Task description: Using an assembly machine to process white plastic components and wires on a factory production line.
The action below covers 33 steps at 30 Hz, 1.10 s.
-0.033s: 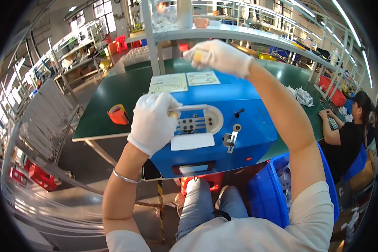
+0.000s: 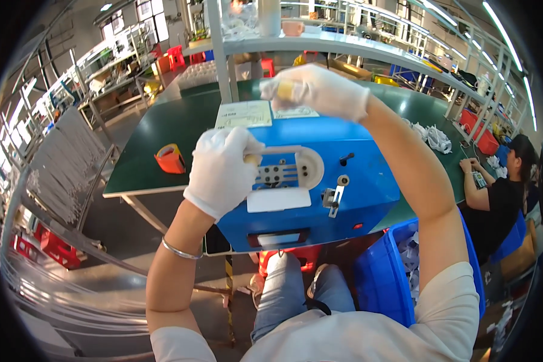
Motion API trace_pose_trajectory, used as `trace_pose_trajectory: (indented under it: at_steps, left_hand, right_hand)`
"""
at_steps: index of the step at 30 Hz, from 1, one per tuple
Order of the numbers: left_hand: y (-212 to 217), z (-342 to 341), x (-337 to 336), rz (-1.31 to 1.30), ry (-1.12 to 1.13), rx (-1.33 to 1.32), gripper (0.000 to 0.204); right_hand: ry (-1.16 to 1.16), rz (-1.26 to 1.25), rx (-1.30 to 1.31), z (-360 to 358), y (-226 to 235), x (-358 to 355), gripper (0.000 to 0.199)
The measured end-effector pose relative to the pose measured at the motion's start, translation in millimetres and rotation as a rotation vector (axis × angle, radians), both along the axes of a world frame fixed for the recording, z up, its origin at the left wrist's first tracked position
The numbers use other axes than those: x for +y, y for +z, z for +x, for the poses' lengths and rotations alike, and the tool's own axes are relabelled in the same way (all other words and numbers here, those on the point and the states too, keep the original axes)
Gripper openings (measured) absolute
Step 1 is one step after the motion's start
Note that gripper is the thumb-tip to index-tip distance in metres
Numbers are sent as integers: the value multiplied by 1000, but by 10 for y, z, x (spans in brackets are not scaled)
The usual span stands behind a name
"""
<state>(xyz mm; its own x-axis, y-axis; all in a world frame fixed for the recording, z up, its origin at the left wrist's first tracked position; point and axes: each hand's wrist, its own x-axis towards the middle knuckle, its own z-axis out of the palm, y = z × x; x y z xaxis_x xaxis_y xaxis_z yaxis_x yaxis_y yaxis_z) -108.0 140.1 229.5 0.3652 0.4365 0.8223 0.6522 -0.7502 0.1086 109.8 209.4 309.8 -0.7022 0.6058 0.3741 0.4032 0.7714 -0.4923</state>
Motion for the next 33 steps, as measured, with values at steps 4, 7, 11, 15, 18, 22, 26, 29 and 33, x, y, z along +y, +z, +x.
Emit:
trace_pose_trajectory:
  at_steps: [4, 7, 11, 15, 18, 22, 26, 29, 33]
  left_hand:
    - [-45, -39, 53, 8, 31, 3, 19]
    - [-58, -44, 46, -14, 6, -6, 20]
    - [-72, -24, 36, -24, -40, -24, 21]
    - [-48, -88, -23, -72, 11, 13, 20]
    - [-63, -173, -52, 54, 27, -115, 27]
    - [-546, -97, -297, -336, 127, -757, 21]
    - [-718, 77, -531, -660, -231, -1083, 33]
    - [-698, 142, -478, -435, -242, -974, 35]
    - [-735, 213, -575, -380, -141, -1025, 34]
  right_hand:
    - [30, -165, -130, -209, -181, -265, 51]
    - [-83, -343, -209, -321, -211, -413, 45]
    - [-111, -519, -77, -319, -306, -454, 38]
    - [-112, -381, -29, -360, -414, -513, 40]
    - [-13, -576, 99, -274, -442, -427, 45]
    - [87, -583, 221, 237, -471, -310, 57]
    - [24, -595, 2, -89, -475, -542, 53]
    - [-1, -526, -75, -32, -496, -562, 55]
    - [6, -484, -21, 2, -564, -510, 47]
